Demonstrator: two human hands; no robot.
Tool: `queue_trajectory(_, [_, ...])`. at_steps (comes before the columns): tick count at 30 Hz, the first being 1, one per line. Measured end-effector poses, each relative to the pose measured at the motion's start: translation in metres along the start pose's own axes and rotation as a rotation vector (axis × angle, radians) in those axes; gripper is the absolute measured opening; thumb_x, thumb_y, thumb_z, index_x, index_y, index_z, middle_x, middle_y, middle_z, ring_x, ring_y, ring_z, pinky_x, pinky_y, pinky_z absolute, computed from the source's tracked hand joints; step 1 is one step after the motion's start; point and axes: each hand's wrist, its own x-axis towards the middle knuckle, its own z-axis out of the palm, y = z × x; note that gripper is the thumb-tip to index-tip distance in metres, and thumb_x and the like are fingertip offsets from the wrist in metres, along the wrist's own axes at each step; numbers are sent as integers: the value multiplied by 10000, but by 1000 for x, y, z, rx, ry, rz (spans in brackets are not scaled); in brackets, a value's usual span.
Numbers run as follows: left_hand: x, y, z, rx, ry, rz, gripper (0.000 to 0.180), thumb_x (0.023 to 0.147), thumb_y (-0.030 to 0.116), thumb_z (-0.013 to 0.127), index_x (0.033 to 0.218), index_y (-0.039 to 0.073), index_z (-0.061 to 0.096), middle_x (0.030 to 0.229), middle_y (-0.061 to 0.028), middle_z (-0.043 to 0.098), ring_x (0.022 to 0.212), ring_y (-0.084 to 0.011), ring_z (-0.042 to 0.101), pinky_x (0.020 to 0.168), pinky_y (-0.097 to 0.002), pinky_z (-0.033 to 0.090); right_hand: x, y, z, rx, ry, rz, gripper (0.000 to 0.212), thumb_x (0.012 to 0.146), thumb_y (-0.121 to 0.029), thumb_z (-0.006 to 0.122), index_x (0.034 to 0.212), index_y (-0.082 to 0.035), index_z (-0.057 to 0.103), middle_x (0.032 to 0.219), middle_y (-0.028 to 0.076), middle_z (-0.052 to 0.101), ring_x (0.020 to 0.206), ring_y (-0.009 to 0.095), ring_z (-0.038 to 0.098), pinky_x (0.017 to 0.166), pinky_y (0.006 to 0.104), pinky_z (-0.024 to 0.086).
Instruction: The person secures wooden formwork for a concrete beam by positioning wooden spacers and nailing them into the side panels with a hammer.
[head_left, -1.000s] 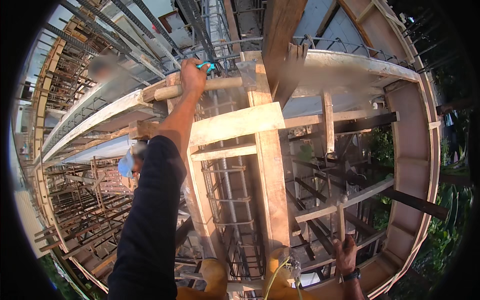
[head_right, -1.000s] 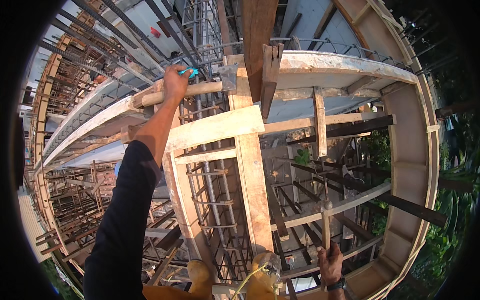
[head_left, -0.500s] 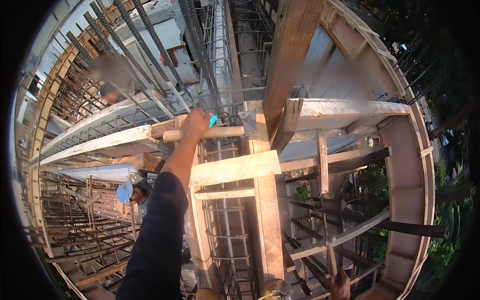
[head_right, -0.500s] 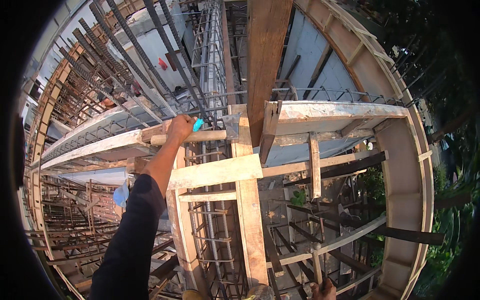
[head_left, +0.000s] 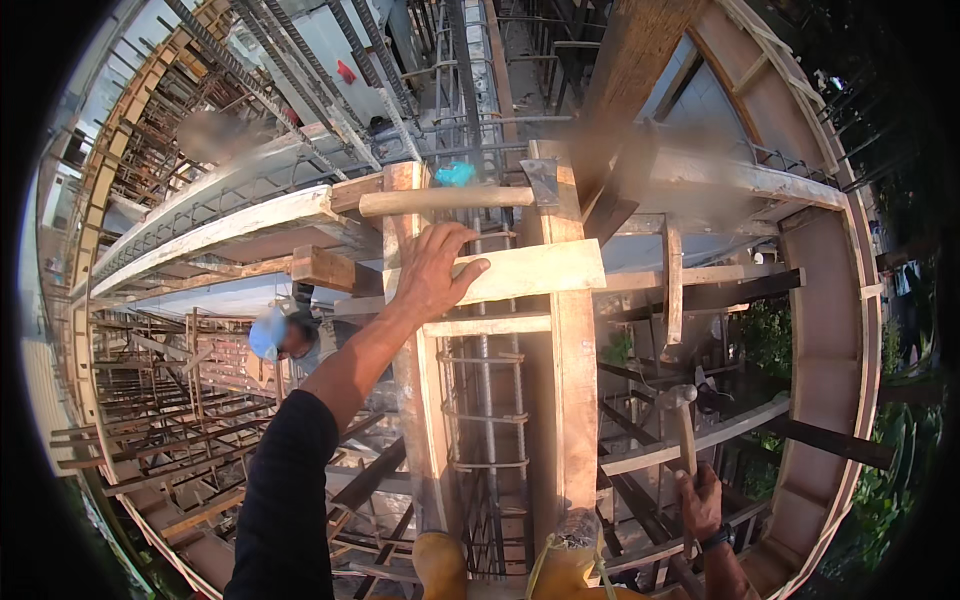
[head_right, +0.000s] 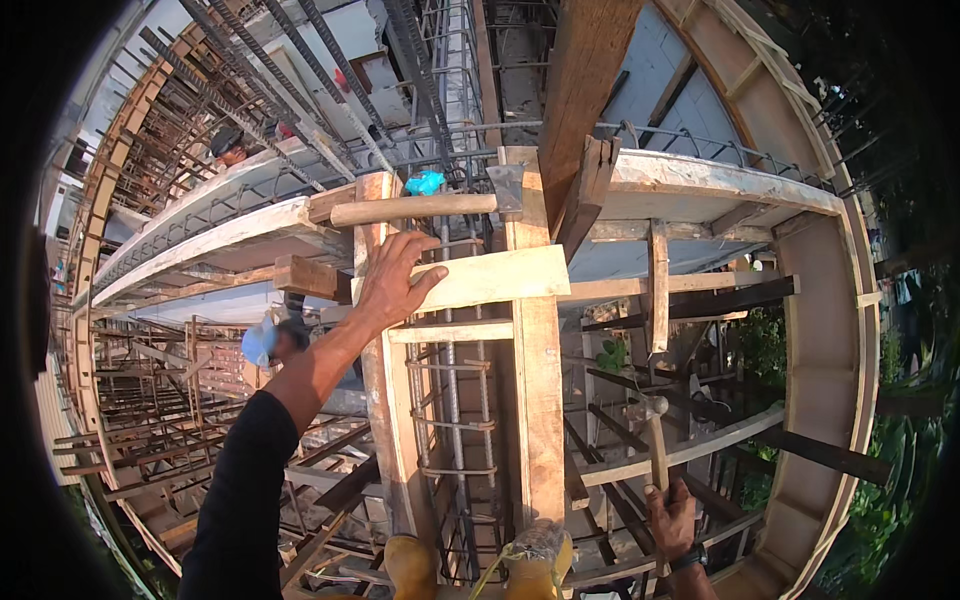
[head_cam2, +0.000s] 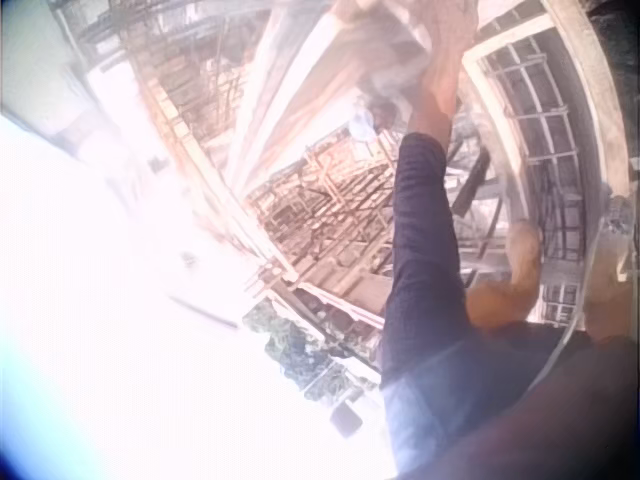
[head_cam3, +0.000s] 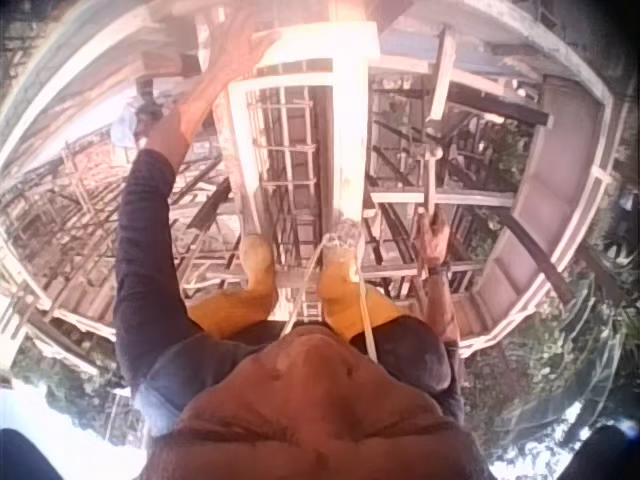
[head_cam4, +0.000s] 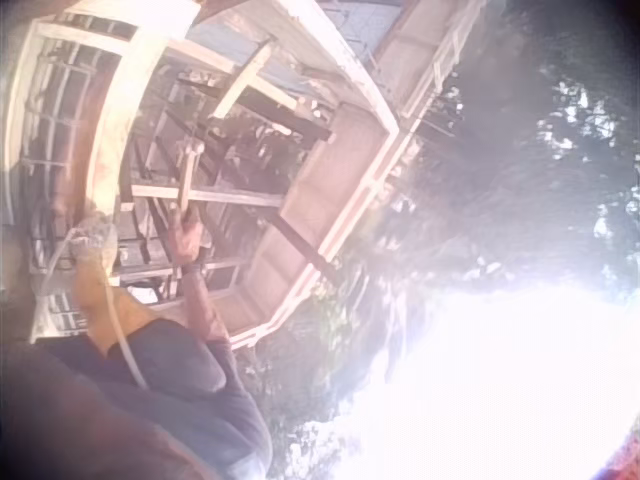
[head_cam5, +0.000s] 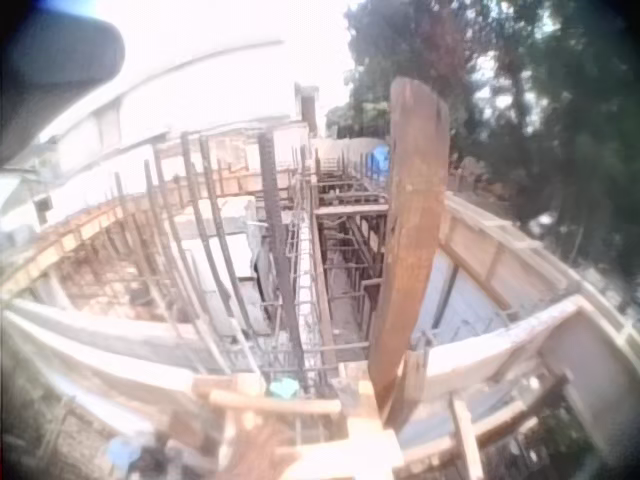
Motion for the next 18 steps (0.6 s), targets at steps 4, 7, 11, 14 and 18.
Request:
queue_trajectory(4, [25,-37,26,63,156,-327,256,954,272,662,1133,89,656,1135,-90,618,1154,-303,559,1021,-517,373,22,-13,29,20,-33,-58,366,969,-349,698,921,-13,560,637,-9,524,554,79,490,491,274,401])
queue_trajectory(7, [46,-41,28,105,188,-380,184,939,230,663,1060,92,677,1043,-77,631,1081,-300,582,972,-505,391,28,-20,38,25,-85,-32,371,972,-350,695,927,-7,560,635,-2,533,556,81,495,495,274,406])
queue_trajectory(11, [85,-46,28,132,246,-377,207,932,225,659,1078,82,692,1091,-104,642,1105,-308,582,985,-470,412,23,-49,47,95,-126,36,358,965,-340,712,953,-17,558,627,-11,528,525,64,482,474,255,398])
queue_trajectory(14, [119,-71,29,95,159,-443,318,896,273,680,1134,62,698,1210,-148,661,1193,-331,590,1015,-461,454,20,-42,41,68,-125,40,365,961,-347,718,967,-18,561,623,-22,523,531,57,488,474,251,401])
queue_trajectory(18, [150,-81,30,154,-258,-745,619,733,351,776,1258,59,626,1272,-185,685,1210,-347,644,1025,-450,494,9,-31,33,78,-98,79,376,957,-340,721,995,0,566,633,-22,533,546,61,505,477,259,399])
